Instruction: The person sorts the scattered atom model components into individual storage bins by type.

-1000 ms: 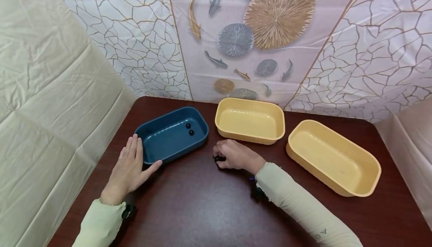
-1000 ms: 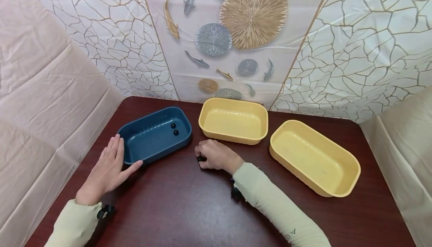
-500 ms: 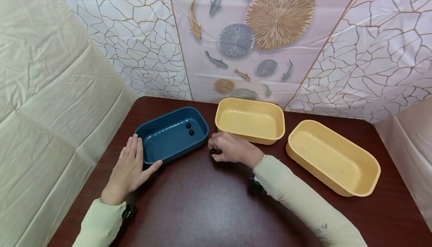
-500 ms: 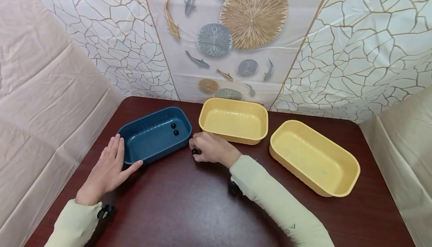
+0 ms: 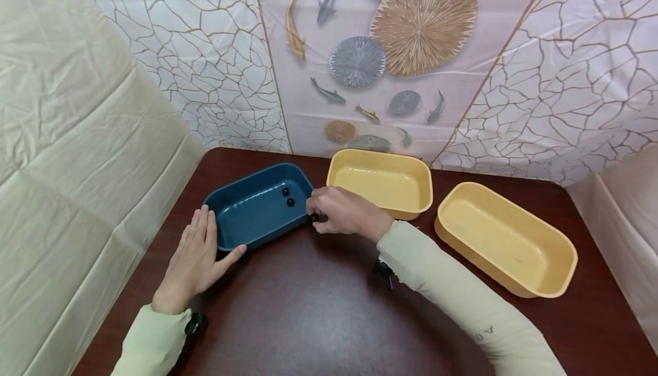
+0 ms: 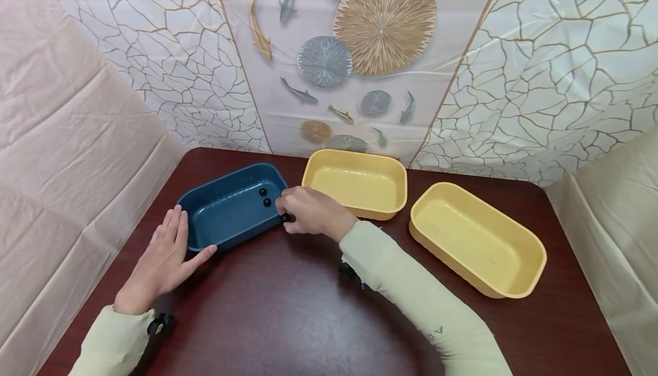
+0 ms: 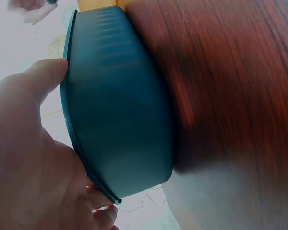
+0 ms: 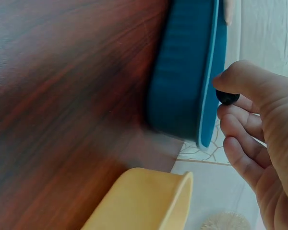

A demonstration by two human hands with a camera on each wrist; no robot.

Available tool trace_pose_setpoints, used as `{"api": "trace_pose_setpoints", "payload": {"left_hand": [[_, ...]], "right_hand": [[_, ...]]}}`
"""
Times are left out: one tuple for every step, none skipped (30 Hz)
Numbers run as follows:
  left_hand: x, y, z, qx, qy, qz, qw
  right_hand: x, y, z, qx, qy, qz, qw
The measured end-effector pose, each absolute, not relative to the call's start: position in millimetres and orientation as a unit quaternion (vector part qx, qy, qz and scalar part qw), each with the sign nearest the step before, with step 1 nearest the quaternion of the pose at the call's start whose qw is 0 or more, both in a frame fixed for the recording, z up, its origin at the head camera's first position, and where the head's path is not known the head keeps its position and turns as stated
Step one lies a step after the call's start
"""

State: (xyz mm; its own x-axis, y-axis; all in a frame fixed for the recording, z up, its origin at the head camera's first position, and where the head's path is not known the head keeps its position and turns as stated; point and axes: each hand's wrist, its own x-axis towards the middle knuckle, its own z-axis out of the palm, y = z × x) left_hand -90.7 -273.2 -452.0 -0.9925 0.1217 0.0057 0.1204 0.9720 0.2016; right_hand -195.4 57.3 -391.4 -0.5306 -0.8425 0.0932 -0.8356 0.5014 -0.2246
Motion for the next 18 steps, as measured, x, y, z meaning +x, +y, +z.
{"api": "trace_pose_setpoints", "payload": {"left_hand": [[-90.6,-273.6,-452.1,0.061,0.993,0.101,0.003],[-90.5,-273.8,-452.1,0.061,0.993,0.101,0.002],[-90.5,-274.0,-452.2,0.061,0.993,0.101,0.001],[-90.5,-274.1,-452.2,0.061,0.993,0.102,0.002],[-90.4,-274.2,-452.2,0.061,0.993,0.103,0.002],[-90.3,-274.3,-452.2,0.061,0.993,0.104,0.002],[-90.0,-274.5,-452.2,0.061,0.993,0.105,0.003],[-89.8,-274.5,-452.1,0.061,0.992,0.107,0.004],[-89.6,-274.6,-452.1,0.06,0.992,0.109,0.005],[-89.5,-274.6,-452.1,0.059,0.992,0.111,0.005],[-89.5,-274.7,-452.1,0.059,0.992,0.112,0.004],[-89.5,-274.8,-452.1,0.059,0.992,0.113,0.004],[-89.7,-274.8,-452.2,0.059,0.992,0.114,0.004],[-90.0,-274.7,-452.2,0.059,0.992,0.114,0.003],[-90.1,-274.7,-452.3,0.059,0.992,0.115,0.003],[-90.2,-274.7,-452.4,0.059,0.992,0.115,0.002],[-90.1,-274.8,-452.4,0.059,0.992,0.114,0.002],[-89.9,-275.0,-452.3,0.059,0.992,0.113,0.003]], "right_hand": [[-196.6,55.8,-390.0,-0.488,0.865,-0.118,0.009],[-197.9,54.3,-388.8,-0.491,0.864,-0.113,0.004],[-199.1,52.7,-387.4,-0.494,0.862,-0.111,0.001],[-200.5,51.0,-386.2,-0.495,0.861,-0.112,0.0],[-202.1,49.3,-385.2,-0.494,0.862,-0.114,0.002],[-203.5,47.6,-384.4,-0.494,0.862,-0.116,0.003],[-205.0,45.7,-383.6,-0.493,0.862,-0.119,0.005],[-206.5,43.9,-383.0,-0.49,0.863,-0.122,0.01],[-208.0,42.0,-382.5,-0.487,0.864,-0.126,0.014],[-209.5,40.1,-382.2,-0.483,0.866,-0.13,0.019],[-211.0,38.3,-381.8,-0.479,0.868,-0.131,0.023],[-212.3,36.9,-381.6,-0.475,0.869,-0.135,0.027],[-214.0,35.3,-381.6,-0.471,0.871,-0.138,0.031],[-215.5,34.1,-381.8,-0.467,0.873,-0.14,0.035],[-216.8,32.9,-381.9,-0.463,0.874,-0.141,0.037],[-218.3,31.8,-382.2,-0.46,0.876,-0.141,0.039],[-219.8,30.8,-382.8,-0.458,0.877,-0.141,0.04],[-221.4,29.7,-383.6,-0.456,0.877,-0.143,0.042]]}}
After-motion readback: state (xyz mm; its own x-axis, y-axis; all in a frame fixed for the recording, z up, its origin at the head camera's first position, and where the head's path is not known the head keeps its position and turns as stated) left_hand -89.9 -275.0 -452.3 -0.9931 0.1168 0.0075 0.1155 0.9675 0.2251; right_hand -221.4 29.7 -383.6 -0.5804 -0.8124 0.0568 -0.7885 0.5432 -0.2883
